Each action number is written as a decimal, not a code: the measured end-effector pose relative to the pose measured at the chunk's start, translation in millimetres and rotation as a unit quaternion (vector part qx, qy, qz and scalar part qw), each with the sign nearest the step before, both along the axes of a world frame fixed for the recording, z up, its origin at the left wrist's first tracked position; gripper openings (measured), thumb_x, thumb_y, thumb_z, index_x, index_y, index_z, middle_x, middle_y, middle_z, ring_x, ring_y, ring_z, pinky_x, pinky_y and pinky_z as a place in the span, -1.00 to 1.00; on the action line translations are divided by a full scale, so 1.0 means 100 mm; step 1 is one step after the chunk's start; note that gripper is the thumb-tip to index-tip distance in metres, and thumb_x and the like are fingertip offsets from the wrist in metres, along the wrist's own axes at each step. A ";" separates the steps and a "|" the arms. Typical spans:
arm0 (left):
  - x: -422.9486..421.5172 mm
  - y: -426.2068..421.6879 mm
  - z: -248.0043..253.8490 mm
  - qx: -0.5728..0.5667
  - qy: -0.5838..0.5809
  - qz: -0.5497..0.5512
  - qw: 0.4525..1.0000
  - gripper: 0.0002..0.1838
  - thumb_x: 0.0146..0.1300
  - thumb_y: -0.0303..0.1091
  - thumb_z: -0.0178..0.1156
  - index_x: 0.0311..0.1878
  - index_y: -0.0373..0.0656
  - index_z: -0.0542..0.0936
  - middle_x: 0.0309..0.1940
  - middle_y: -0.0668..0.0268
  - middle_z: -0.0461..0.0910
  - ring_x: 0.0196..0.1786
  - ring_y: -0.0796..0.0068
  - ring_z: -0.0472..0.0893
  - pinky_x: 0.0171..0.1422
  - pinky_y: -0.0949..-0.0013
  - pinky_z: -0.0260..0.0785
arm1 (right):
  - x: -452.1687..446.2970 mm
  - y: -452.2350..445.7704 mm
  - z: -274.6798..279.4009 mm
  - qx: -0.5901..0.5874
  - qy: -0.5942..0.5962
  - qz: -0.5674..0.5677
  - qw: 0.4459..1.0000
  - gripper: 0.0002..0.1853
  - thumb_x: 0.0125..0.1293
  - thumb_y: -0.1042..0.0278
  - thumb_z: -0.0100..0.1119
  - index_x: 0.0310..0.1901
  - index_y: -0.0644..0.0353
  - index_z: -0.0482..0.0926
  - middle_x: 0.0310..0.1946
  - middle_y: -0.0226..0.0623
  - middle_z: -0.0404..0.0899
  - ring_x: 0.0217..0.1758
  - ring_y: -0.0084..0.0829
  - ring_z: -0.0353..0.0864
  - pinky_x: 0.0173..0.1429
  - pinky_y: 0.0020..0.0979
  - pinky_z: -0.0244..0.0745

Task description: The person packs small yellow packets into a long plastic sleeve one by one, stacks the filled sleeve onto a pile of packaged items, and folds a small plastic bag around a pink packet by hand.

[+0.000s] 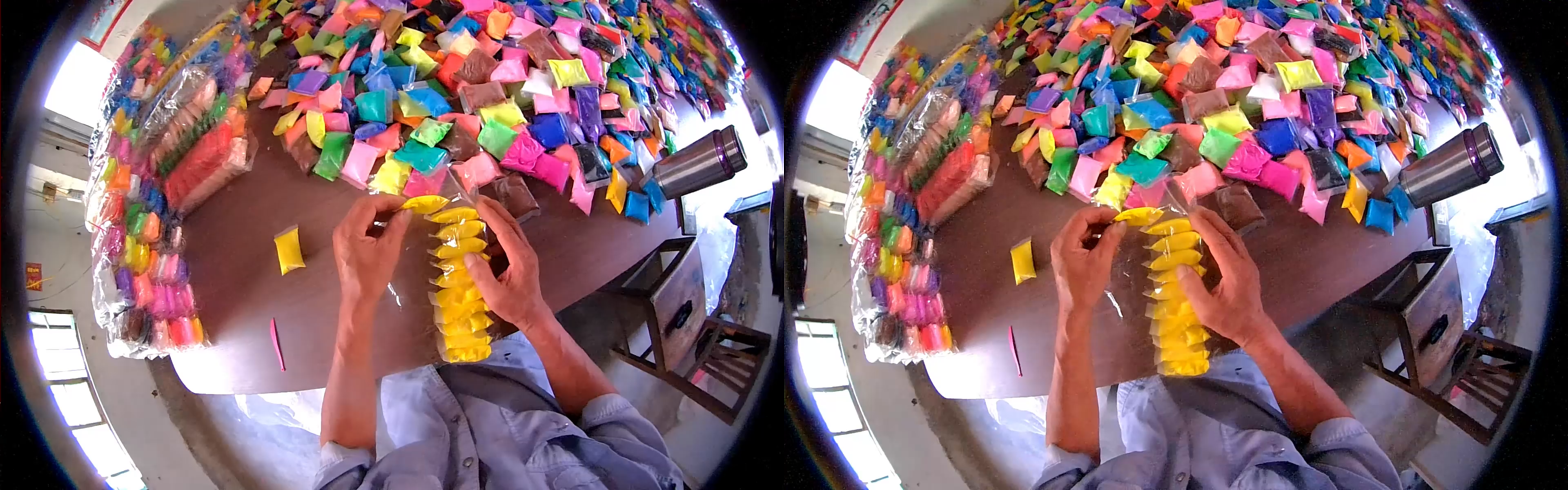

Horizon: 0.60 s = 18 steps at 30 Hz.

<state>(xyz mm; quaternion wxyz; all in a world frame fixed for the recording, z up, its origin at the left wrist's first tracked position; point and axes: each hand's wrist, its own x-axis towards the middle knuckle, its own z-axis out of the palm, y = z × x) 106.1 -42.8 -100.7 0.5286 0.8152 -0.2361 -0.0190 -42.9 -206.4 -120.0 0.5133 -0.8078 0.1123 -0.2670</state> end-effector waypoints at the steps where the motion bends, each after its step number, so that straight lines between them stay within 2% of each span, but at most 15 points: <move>1: -0.02 0.00 0.01 -0.020 0.022 0.007 1.000 -0.80 0.34 -0.59 0.39 0.01 -0.25 0.74 -0.27 0.43 0.74 -0.31 0.72 0.63 -0.22 0.55 0.51 | 0.01 -0.01 -0.01 -0.007 -0.001 0.000 1.000 -0.35 0.29 0.44 0.35 0.43 0.34 0.49 0.43 0.05 0.51 0.49 -0.02 0.53 0.56 -0.16 0.40; 6: -0.03 -0.03 -0.06 -0.059 0.026 -0.006 0.998 -0.82 0.35 -0.60 0.38 -0.01 -0.26 0.75 -0.27 0.43 0.75 -0.31 0.70 0.65 -0.21 0.54 0.54 | 0.09 -0.06 -0.01 -0.013 0.001 0.002 1.000 -0.35 0.30 0.41 0.34 0.44 0.35 0.48 0.44 0.06 0.50 0.50 -0.01 0.51 0.57 -0.16 0.38; 11: -0.06 -0.15 -0.13 -0.024 0.062 -0.045 0.997 -0.81 0.38 -0.58 0.39 0.03 -0.22 0.76 -0.24 0.39 0.78 -0.23 0.66 0.69 -0.11 0.49 0.58 | 0.10 -0.09 -0.02 -0.036 0.001 0.006 0.999 -0.34 0.30 0.41 0.33 0.45 0.35 0.47 0.44 0.10 0.49 0.50 0.02 0.52 0.56 -0.15 0.40; 15: -0.03 -0.15 -0.06 0.004 0.049 -0.057 0.997 -0.80 0.40 -0.56 0.38 0.06 -0.21 0.77 -0.19 0.33 0.81 -0.18 0.63 0.71 -0.04 0.46 0.59 | 0.12 -0.08 0.00 -0.028 -0.013 0.007 1.000 -0.33 0.30 0.43 0.33 0.45 0.36 0.47 0.44 0.10 0.49 0.50 0.03 0.52 0.56 -0.15 0.40; 17: 0.00 -0.15 -0.03 0.018 0.014 -0.062 0.998 -0.81 0.33 -0.59 0.39 -0.01 -0.21 0.76 -0.21 0.20 0.81 -0.21 0.45 0.78 -0.08 0.38 0.60 | 0.13 -0.07 -0.01 -0.022 -0.014 0.006 1.000 -0.32 0.29 0.45 0.34 0.46 0.35 0.46 0.45 0.09 0.48 0.51 0.02 0.51 0.57 -0.15 0.39; 18: 0.01 -0.15 -0.03 0.018 0.015 -0.061 0.998 -0.81 0.33 -0.59 0.39 -0.01 -0.21 0.76 -0.21 0.20 0.81 -0.21 0.45 0.78 -0.08 0.38 0.60 | 0.13 -0.07 -0.02 -0.021 -0.014 0.006 1.000 -0.32 0.29 0.45 0.34 0.46 0.35 0.46 0.45 0.09 0.48 0.51 0.02 0.51 0.57 -0.15 0.39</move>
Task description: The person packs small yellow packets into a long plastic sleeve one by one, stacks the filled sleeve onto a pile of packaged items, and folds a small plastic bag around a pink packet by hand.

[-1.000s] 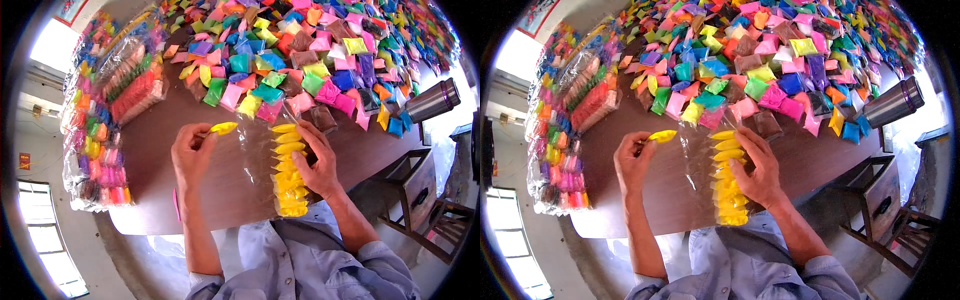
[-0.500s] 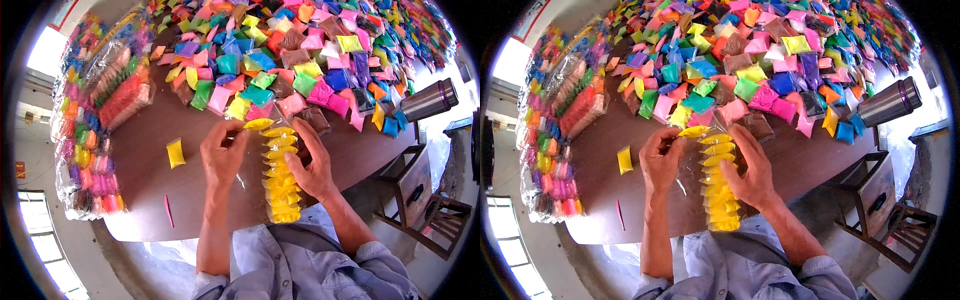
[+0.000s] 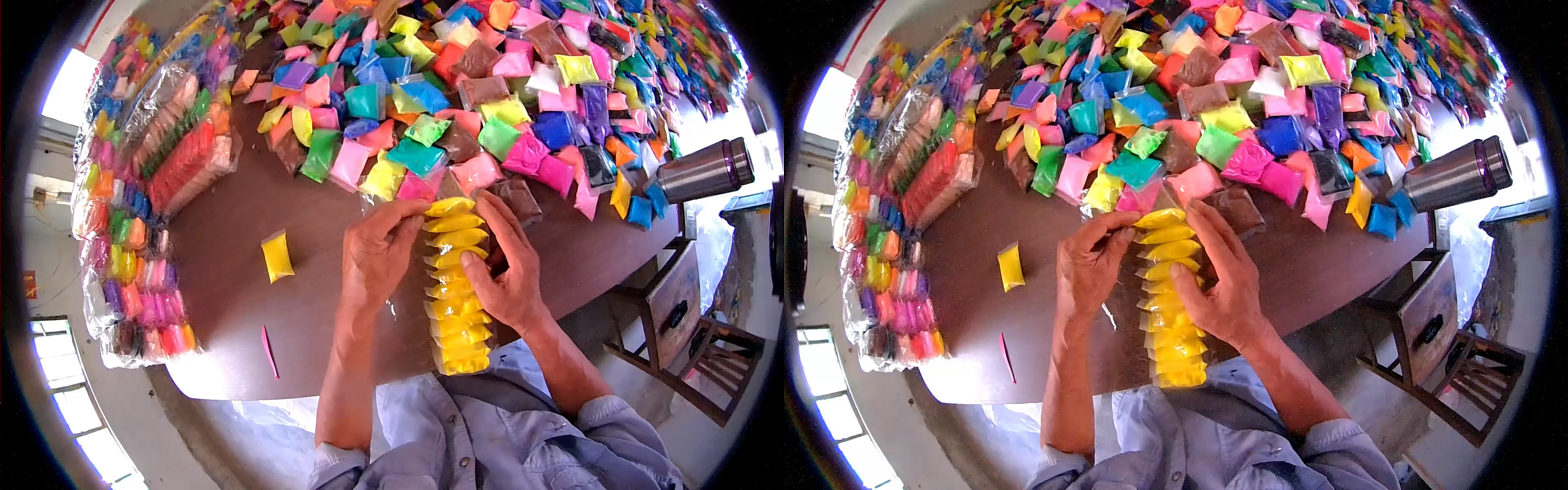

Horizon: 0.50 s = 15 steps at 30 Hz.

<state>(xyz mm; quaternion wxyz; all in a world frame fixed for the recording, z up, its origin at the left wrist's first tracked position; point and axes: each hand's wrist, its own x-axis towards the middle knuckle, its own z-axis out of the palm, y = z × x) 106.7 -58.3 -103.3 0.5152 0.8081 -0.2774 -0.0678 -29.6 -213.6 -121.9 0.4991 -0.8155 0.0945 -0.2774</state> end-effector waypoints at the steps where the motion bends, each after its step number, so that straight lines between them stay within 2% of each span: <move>1: 0.01 -0.01 0.00 -0.007 -0.004 -0.009 1.000 -0.81 0.34 -0.59 0.37 -0.01 -0.21 0.76 -0.21 0.18 0.81 -0.20 0.40 0.79 -0.08 0.37 0.60 | 0.00 0.00 0.00 0.003 0.004 0.001 1.000 -0.32 0.29 0.45 0.34 0.46 0.36 0.46 0.46 0.09 0.48 0.52 0.01 0.50 0.57 -0.15 0.39; 5: 0.02 -0.04 0.00 -0.028 0.000 -0.040 0.999 -0.82 0.37 -0.61 0.33 -0.01 -0.22 0.76 -0.21 0.14 0.80 -0.17 0.31 0.81 -0.07 0.35 0.61 | 0.01 -0.01 0.02 -0.007 0.017 0.001 1.000 -0.31 0.28 0.46 0.35 0.47 0.35 0.45 0.46 0.09 0.47 0.54 0.01 0.49 0.57 -0.15 0.39; 9: 0.03 -0.06 0.01 -0.015 -0.004 -0.044 0.999 -0.83 0.39 -0.61 0.32 -0.01 -0.23 0.76 -0.21 0.13 0.81 -0.18 0.30 0.81 -0.06 0.35 0.61 | 0.01 -0.02 0.00 -0.011 0.016 0.005 1.000 -0.30 0.28 0.46 0.35 0.47 0.35 0.45 0.47 0.09 0.46 0.54 0.01 0.48 0.57 -0.14 0.40; 11: 0.03 -0.06 -0.02 -0.004 0.036 -0.051 0.998 -0.78 0.43 -0.62 0.27 0.06 -0.22 0.77 -0.18 0.28 0.82 -0.09 0.61 0.72 0.03 0.44 0.58 | 0.01 -0.02 -0.01 -0.015 0.004 0.008 1.000 -0.30 0.28 0.45 0.36 0.47 0.35 0.44 0.47 0.09 0.46 0.53 0.02 0.49 0.57 -0.13 0.40; 15: 0.03 -0.08 -0.05 -0.015 0.052 -0.059 0.997 -0.79 0.45 -0.61 0.26 0.06 -0.22 0.76 -0.19 0.28 0.82 -0.09 0.61 0.72 0.02 0.44 0.58 | 0.02 -0.01 0.02 -0.018 0.004 0.004 1.000 -0.30 0.28 0.46 0.35 0.47 0.35 0.44 0.47 0.09 0.46 0.52 0.01 0.50 0.57 -0.13 0.40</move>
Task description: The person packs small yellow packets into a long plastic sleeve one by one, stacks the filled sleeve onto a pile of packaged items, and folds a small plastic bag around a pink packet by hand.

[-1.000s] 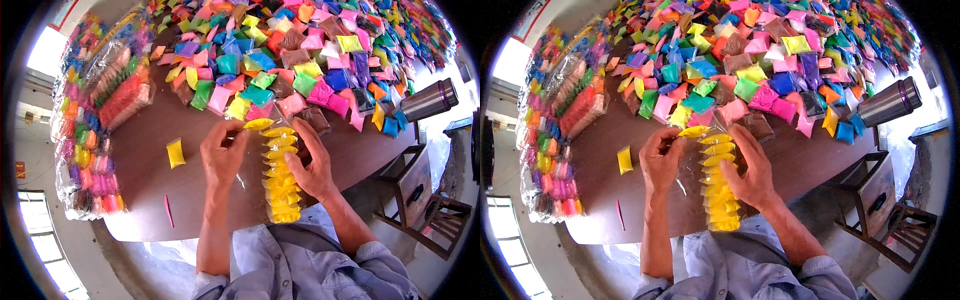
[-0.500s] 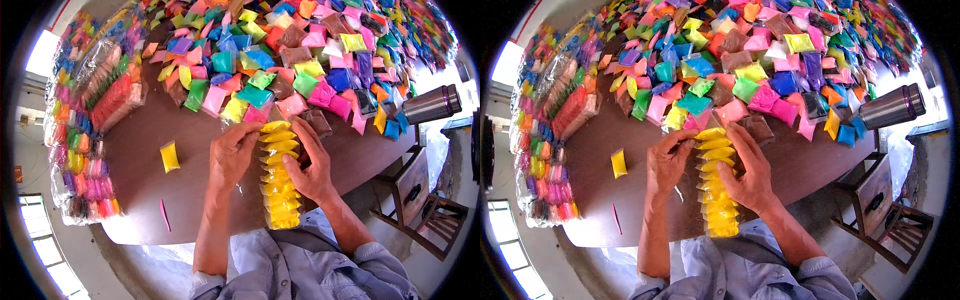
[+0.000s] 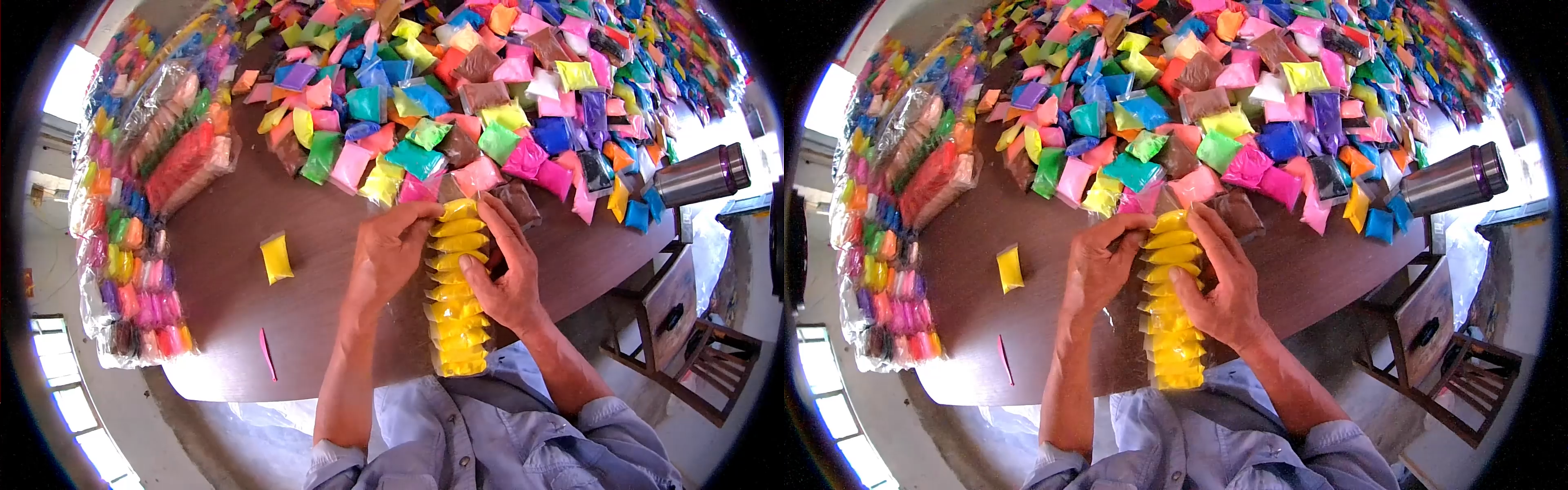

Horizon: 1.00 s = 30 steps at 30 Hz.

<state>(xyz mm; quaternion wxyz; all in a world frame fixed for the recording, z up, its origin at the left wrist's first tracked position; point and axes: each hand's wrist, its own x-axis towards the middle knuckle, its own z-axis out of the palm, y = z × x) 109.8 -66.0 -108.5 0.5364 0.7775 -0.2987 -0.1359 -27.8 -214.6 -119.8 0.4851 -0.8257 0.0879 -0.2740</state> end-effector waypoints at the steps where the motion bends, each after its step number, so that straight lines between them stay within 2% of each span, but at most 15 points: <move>1: 0.00 0.01 0.00 -0.006 0.001 -0.003 1.000 -0.78 0.45 -0.61 0.26 0.08 -0.21 0.76 -0.18 0.28 0.82 -0.08 0.61 0.72 0.03 0.43 0.58 | 0.00 0.00 0.00 -0.004 0.001 -0.003 1.000 -0.30 0.27 0.46 0.35 0.47 0.35 0.45 0.46 0.08 0.47 0.52 0.01 0.50 0.57 -0.14 0.40; 3: -0.03 0.02 0.01 -0.013 0.000 -0.005 1.000 -0.77 0.45 -0.61 0.25 0.09 -0.21 0.76 -0.16 0.27 0.82 -0.07 0.61 0.72 0.04 0.43 0.58 | -0.01 0.01 -0.02 -0.008 0.001 -0.005 1.000 -0.31 0.27 0.46 0.35 0.46 0.35 0.46 0.46 0.07 0.47 0.51 0.00 0.51 0.56 -0.14 0.41; 5: -0.07 0.02 0.03 -0.020 -0.021 0.029 0.999 -0.76 0.42 -0.55 0.32 0.10 -0.21 0.75 -0.12 0.14 0.82 -0.10 0.43 0.80 0.00 0.37 0.62 | -0.01 0.01 -0.05 -0.004 -0.002 -0.008 1.000 -0.33 0.27 0.48 0.35 0.45 0.35 0.48 0.46 0.05 0.48 0.50 -0.02 0.52 0.55 -0.15 0.42; 6: -0.09 0.07 0.06 -0.018 -0.025 0.030 0.999 -0.76 0.42 -0.55 0.32 0.10 -0.21 0.75 -0.12 0.14 0.82 -0.10 0.43 0.80 0.00 0.37 0.62 | -0.01 0.01 -0.04 -0.002 -0.005 -0.007 1.000 -0.33 0.27 0.48 0.35 0.45 0.35 0.48 0.46 0.05 0.48 0.50 -0.02 0.52 0.55 -0.15 0.42; 8: -0.14 0.20 0.13 0.018 -0.022 0.090 0.996 -0.74 0.45 -0.52 0.30 0.16 -0.17 0.75 -0.13 0.29 0.79 -0.10 0.61 0.68 0.02 0.44 0.56 | -0.01 0.03 -0.03 0.003 0.002 -0.015 1.000 -0.34 0.27 0.50 0.35 0.44 0.34 0.49 0.45 0.03 0.50 0.50 -0.03 0.53 0.54 -0.17 0.44; 12: 0.00 0.78 0.16 0.042 -0.085 0.170 0.981 -0.74 0.44 -0.44 0.34 0.15 -0.18 0.74 -0.12 0.24 0.79 -0.13 0.52 0.71 0.00 0.41 0.58 | -0.02 0.04 -0.03 0.011 0.002 -0.020 1.000 -0.35 0.28 0.52 0.37 0.43 0.32 0.51 0.45 0.00 0.51 0.49 -0.07 0.54 0.53 -0.19 0.44; 14: 0.12 1.10 0.25 0.172 -0.219 0.262 0.924 -0.71 0.41 -0.41 0.36 0.16 -0.20 0.72 -0.09 0.18 0.79 -0.10 0.37 0.76 0.04 0.31 0.60 | -0.02 0.03 -0.04 0.005 -0.005 -0.010 1.000 -0.37 0.30 0.50 0.36 0.43 0.32 0.51 0.45 -0.01 0.50 0.51 -0.08 0.52 0.54 -0.19 0.44; 15: 0.18 1.27 0.24 0.174 -0.223 0.264 0.922 -0.71 0.41 -0.41 0.36 0.16 -0.20 0.72 -0.09 0.18 0.79 -0.10 0.37 0.76 0.04 0.31 0.60 | -0.02 0.04 -0.04 0.010 -0.003 -0.007 1.000 -0.37 0.31 0.49 0.35 0.43 0.32 0.51 0.46 -0.01 0.50 0.51 -0.09 0.52 0.55 -0.19 0.43; 17: 0.27 1.53 0.18 0.314 -0.309 0.302 0.845 -0.66 0.39 -0.39 0.37 0.20 -0.19 0.70 -0.05 0.13 0.79 -0.04 0.25 0.77 0.11 0.21 0.60 | -0.03 0.04 -0.03 0.013 0.002 -0.008 1.000 -0.38 0.33 0.47 0.35 0.43 0.31 0.51 0.46 -0.03 0.50 0.53 -0.10 0.50 0.57 -0.19 0.42; 18: 0.27 1.56 0.20 0.313 -0.312 0.302 0.844 -0.66 0.39 -0.39 0.37 0.20 -0.19 0.70 -0.05 0.13 0.79 -0.04 0.25 0.77 0.11 0.21 0.60 | -0.03 0.04 -0.03 0.014 -0.001 -0.008 1.000 -0.38 0.33 0.47 0.35 0.43 0.31 0.51 0.46 -0.03 0.50 0.53 -0.10 0.50 0.57 -0.19 0.42; 20: 0.24 1.60 0.24 0.315 -0.140 0.323 0.881 -0.55 0.36 -0.36 0.41 0.29 -0.20 0.65 -0.05 0.13 0.77 -0.01 0.27 0.75 0.15 0.20 0.58 | -0.03 0.03 -0.03 -0.002 -0.001 -0.010 1.000 -0.38 0.32 0.48 0.36 0.44 0.30 0.50 0.46 -0.04 0.50 0.53 -0.11 0.50 0.57 -0.20 0.42; 24: 0.21 1.70 0.13 0.218 -0.091 0.323 0.916 -0.49 0.32 -0.37 0.43 0.32 -0.24 0.62 -0.08 0.17 0.76 -0.04 0.30 0.73 0.15 0.27 0.57 | -0.04 0.04 -0.04 0.014 -0.010 -0.011 1.000 -0.38 0.32 0.48 0.37 0.43 0.30 0.51 0.46 -0.05 0.51 0.52 -0.13 0.51 0.57 -0.21 0.42; 26: 0.23 1.75 0.02 0.110 -0.019 0.301 0.947 -0.47 0.31 -0.39 0.44 0.33 -0.28 0.61 -0.14 0.23 0.73 -0.18 0.43 0.69 -0.04 0.40 0.55 | -0.04 0.05 -0.04 0.035 -0.016 -0.012 0.999 -0.39 0.32 0.48 0.38 0.42 0.31 0.52 0.45 -0.05 0.51 0.51 -0.14 0.52 0.56 -0.22 0.42; 27: 0.20 1.69 0.09 0.108 -0.018 0.299 0.948 -0.47 0.31 -0.39 0.44 0.33 -0.28 0.61 -0.14 0.23 0.73 -0.18 0.43 0.69 -0.04 0.40 0.55 | -0.04 0.05 -0.04 0.040 -0.019 -0.013 0.999 -0.39 0.32 0.48 0.39 0.42 0.31 0.52 0.45 -0.05 0.52 0.50 -0.15 0.53 0.55 -0.23 0.43; 30: 0.05 1.47 0.33 0.094 0.065 0.273 0.955 -0.52 0.30 -0.43 0.44 0.27 -0.28 0.62 -0.17 0.29 0.70 -0.29 0.59 0.61 -0.25 0.51 0.45 | -0.04 0.05 -0.02 0.031 -0.014 -0.012 0.999 -0.39 0.32 0.48 0.38 0.42 0.32 0.52 0.45 -0.05 0.52 0.50 -0.15 0.53 0.55 -0.23 0.44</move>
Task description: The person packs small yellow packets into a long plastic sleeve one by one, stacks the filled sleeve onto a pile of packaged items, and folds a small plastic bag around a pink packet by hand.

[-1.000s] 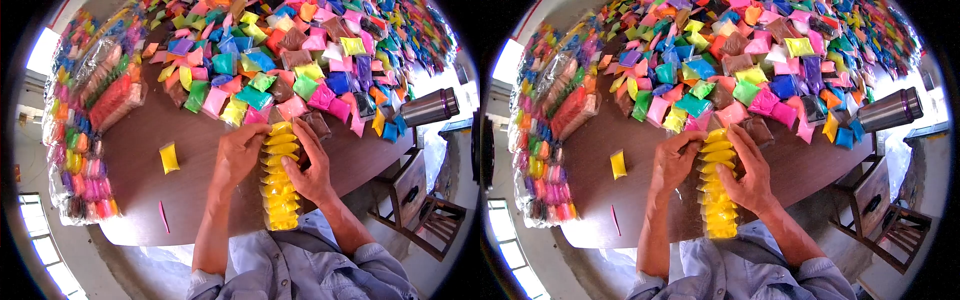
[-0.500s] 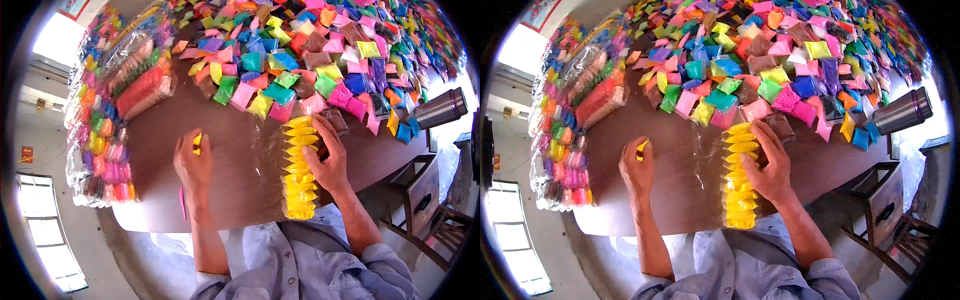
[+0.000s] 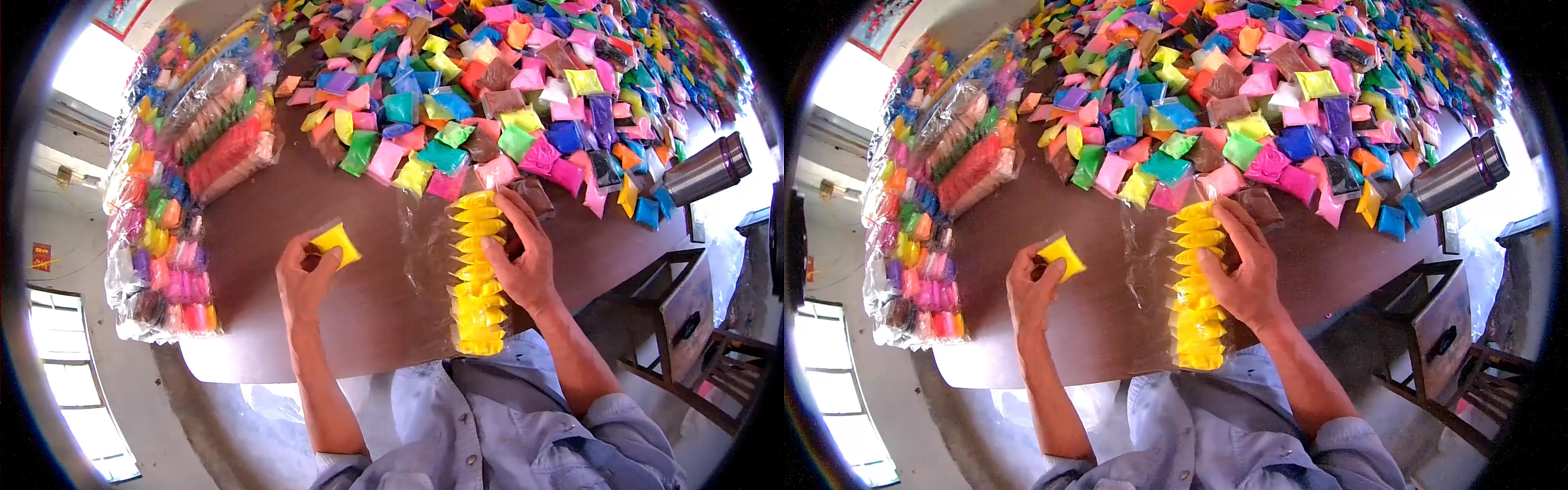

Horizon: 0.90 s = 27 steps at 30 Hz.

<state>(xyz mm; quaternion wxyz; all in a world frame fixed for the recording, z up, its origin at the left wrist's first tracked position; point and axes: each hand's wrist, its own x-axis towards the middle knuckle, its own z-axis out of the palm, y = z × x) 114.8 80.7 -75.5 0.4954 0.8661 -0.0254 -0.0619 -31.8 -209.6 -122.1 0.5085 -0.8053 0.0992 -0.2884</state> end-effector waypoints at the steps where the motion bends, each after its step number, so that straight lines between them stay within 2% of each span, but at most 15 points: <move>1: -0.02 -0.07 0.01 -0.067 0.016 -0.021 0.997 -0.55 0.30 -0.42 0.45 0.23 -0.29 0.63 -0.17 0.30 0.70 -0.32 0.64 0.59 -0.31 0.53 0.39 | 0.00 0.00 0.00 -0.002 0.002 0.001 1.000 -0.39 0.32 0.48 0.38 0.42 0.32 0.52 0.45 -0.05 0.52 0.50 -0.15 0.53 0.55 -0.23 0.44; 2: -0.03 -0.15 0.02 -0.134 0.032 -0.042 0.990 -0.58 0.29 -0.42 0.46 0.18 -0.29 0.64 -0.17 0.32 0.70 -0.35 0.69 0.56 -0.38 0.54 0.34 | 0.00 0.01 0.01 -0.004 0.003 -0.001 1.000 -0.39 0.32 0.48 0.37 0.42 0.33 0.52 0.45 -0.04 0.52 0.50 -0.14 0.54 0.55 -0.22 0.44; 3: -0.05 -0.28 0.02 -0.151 0.025 -0.036 0.988 -0.65 0.30 -0.45 0.46 0.12 -0.26 0.65 -0.16 0.34 0.71 -0.35 0.69 0.57 -0.35 0.53 0.41 | 0.00 0.00 0.02 -0.006 0.004 -0.004 1.000 -0.39 0.31 0.49 0.37 0.41 0.33 0.52 0.44 -0.04 0.52 0.50 -0.13 0.54 0.55 -0.22 0.44; 7: -0.07 -0.78 -0.01 -0.175 0.004 -0.077 0.982 -0.68 0.34 -0.55 0.42 0.14 -0.28 0.64 -0.15 0.35 0.71 -0.32 0.68 0.60 -0.26 0.54 0.53 | 0.01 -0.01 -0.02 -0.007 0.001 -0.003 1.000 -0.38 0.29 0.51 0.38 0.41 0.33 0.52 0.43 -0.02 0.53 0.49 -0.10 0.54 0.55 -0.20 0.44; 12: -0.07 -1.14 -0.24 -0.212 0.028 -0.114 0.970 -0.71 0.34 -0.51 0.42 0.10 -0.26 0.66 -0.20 0.39 0.72 -0.29 0.68 0.66 -0.20 0.54 0.55 | 0.01 -0.01 -0.02 0.000 0.004 -0.005 1.000 -0.36 0.28 0.52 0.39 0.42 0.33 0.52 0.43 -0.01 0.53 0.49 -0.08 0.54 0.55 -0.20 0.44; 15: -0.07 -1.28 -0.31 -0.230 0.044 -0.153 0.960 -0.74 0.38 -0.56 0.38 0.11 -0.23 0.66 -0.16 0.39 0.72 -0.20 0.67 0.66 -0.17 0.53 0.57 | 0.01 -0.02 -0.02 -0.006 0.005 -0.001 1.000 -0.36 0.27 0.52 0.39 0.42 0.33 0.52 0.43 0.00 0.52 0.49 -0.07 0.54 0.55 -0.19 0.44; 19: -0.05 -1.37 -0.37 -0.253 0.069 -0.169 0.950 -0.70 0.40 -0.55 0.38 0.16 -0.27 0.64 -0.11 0.35 0.72 -0.21 0.63 0.67 -0.07 0.54 0.62 | 0.02 -0.03 0.00 -0.011 0.008 0.003 1.000 -0.37 0.27 0.52 0.38 0.41 0.34 0.52 0.43 0.01 0.52 0.49 -0.07 0.54 0.55 -0.19 0.44; 22: -0.02 -1.38 -0.42 -0.222 0.049 -0.180 0.957 -0.71 0.41 -0.56 0.36 0.17 -0.27 0.68 -0.14 0.35 0.73 -0.18 0.61 0.69 -0.05 0.50 0.61 | 0.02 -0.04 0.01 -0.018 0.008 0.002 1.000 -0.38 0.27 0.51 0.38 0.40 0.35 0.53 0.43 0.01 0.52 0.49 -0.08 0.54 0.55 -0.19 0.44; 24: -0.02 -1.35 -0.39 -0.074 -0.089 -0.210 0.971 -0.71 0.38 -0.58 0.36 0.15 -0.27 0.71 -0.14 0.27 0.77 -0.15 0.53 0.72 -0.04 0.42 0.60 | 0.03 -0.03 0.00 -0.007 0.007 0.003 1.000 -0.38 0.27 0.50 0.38 0.39 0.35 0.53 0.42 0.01 0.53 0.48 -0.07 0.54 0.54 -0.19 0.44; 25: -0.03 -1.34 -0.37 -0.074 -0.087 -0.210 0.971 -0.71 0.38 -0.58 0.36 0.15 -0.27 0.71 -0.14 0.27 0.77 -0.15 0.53 0.72 -0.04 0.42 0.60 | 0.03 -0.03 -0.01 0.003 0.003 0.005 1.000 -0.38 0.27 0.49 0.39 0.39 0.35 0.54 0.42 0.01 0.53 0.48 -0.07 0.55 0.54 -0.19 0.44; 27: -0.04 -1.33 -0.33 -0.009 -0.121 -0.183 0.976 -0.70 0.34 -0.60 0.36 0.13 -0.23 0.73 -0.13 0.17 0.79 -0.13 0.41 0.76 -0.02 0.37 0.59 | 0.03 -0.03 -0.01 -0.003 0.008 0.005 1.000 -0.38 0.26 0.49 0.39 0.38 0.35 0.54 0.42 0.01 0.53 0.48 -0.06 0.55 0.54 -0.18 0.44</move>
